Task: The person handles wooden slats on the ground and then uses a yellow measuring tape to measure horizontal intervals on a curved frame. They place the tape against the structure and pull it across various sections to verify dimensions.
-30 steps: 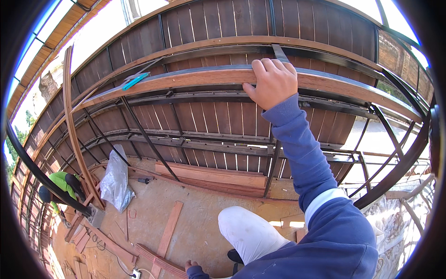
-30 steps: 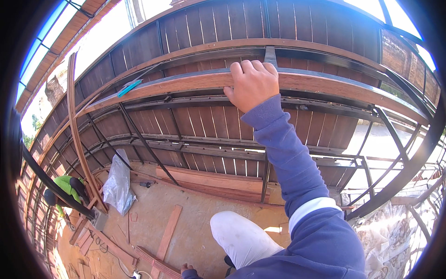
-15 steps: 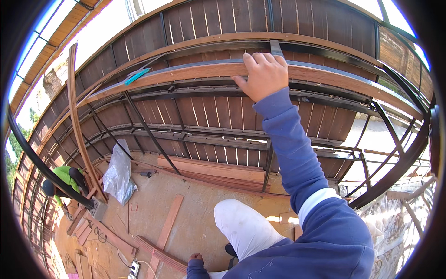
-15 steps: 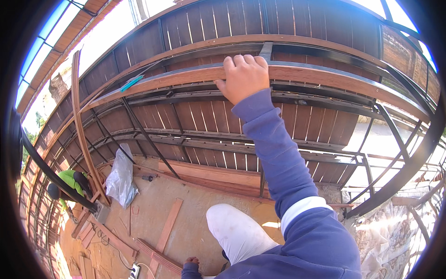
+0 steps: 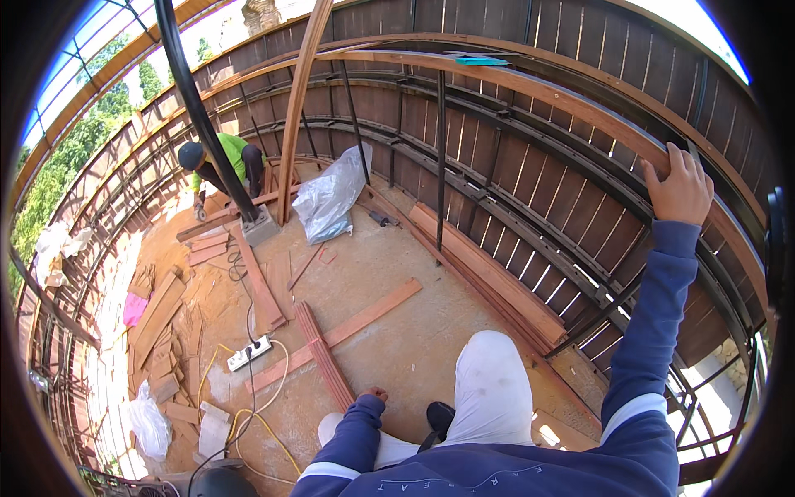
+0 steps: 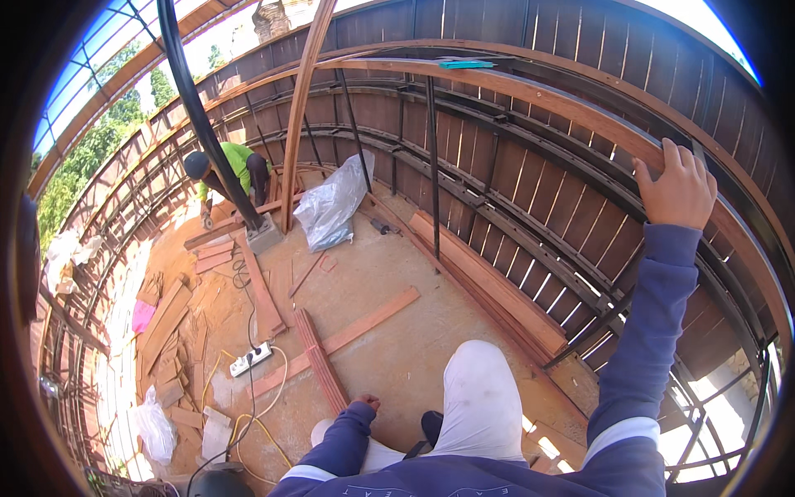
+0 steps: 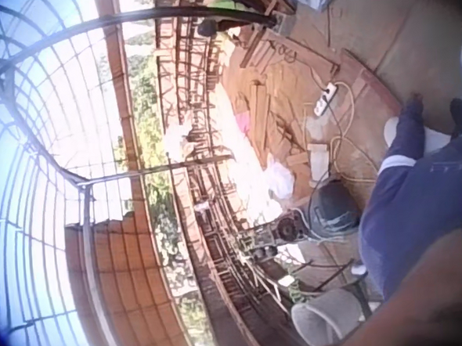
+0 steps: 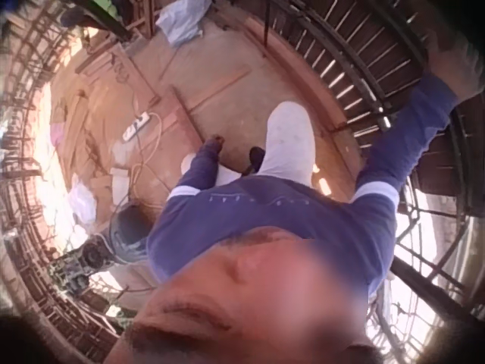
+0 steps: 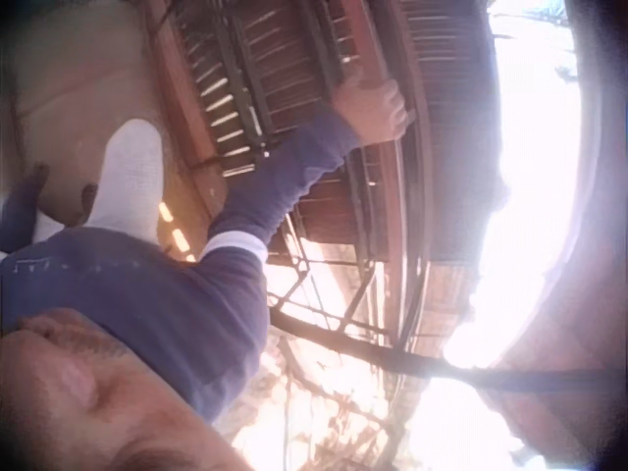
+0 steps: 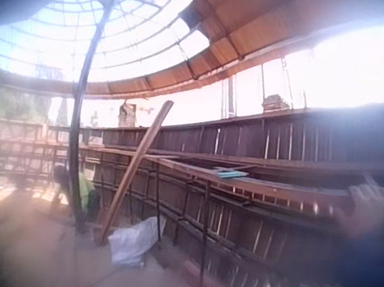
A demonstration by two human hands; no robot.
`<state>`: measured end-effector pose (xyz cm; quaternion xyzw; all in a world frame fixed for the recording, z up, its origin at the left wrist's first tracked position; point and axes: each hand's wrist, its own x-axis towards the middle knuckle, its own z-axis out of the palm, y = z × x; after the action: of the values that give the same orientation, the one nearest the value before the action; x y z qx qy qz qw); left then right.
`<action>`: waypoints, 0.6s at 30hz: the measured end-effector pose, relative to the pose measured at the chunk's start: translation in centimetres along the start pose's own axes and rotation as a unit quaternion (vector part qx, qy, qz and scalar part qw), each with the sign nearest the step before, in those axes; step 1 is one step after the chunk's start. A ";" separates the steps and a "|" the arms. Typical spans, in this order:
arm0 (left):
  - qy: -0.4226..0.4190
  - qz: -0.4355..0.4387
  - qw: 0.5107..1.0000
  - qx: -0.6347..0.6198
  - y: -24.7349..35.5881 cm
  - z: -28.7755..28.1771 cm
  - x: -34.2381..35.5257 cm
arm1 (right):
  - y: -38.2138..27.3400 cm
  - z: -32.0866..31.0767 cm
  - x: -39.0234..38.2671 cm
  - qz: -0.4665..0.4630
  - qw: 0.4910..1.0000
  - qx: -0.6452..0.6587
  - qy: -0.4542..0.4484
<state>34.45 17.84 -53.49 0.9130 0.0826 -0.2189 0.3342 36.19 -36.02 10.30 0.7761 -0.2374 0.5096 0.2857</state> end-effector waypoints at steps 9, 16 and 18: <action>-0.026 0.003 0.998 -0.049 1.0 -0.5 -0.7 | 1.5 2.2 0.1 -0.007 0.999 -0.051 -0.018; -0.016 0.016 0.999 -0.038 1.6 -1.0 -1.5 | 1.7 3.4 0.1 -0.002 0.997 -0.079 -0.016; -0.014 0.015 0.999 -0.043 1.9 -1.2 -1.8 | 2.0 3.7 0.1 -0.001 0.996 -0.089 -0.022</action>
<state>33.80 17.11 -50.74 0.8958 0.0740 -0.2228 0.3775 37.34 -40.05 9.64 0.7589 -0.2868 0.4694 0.3487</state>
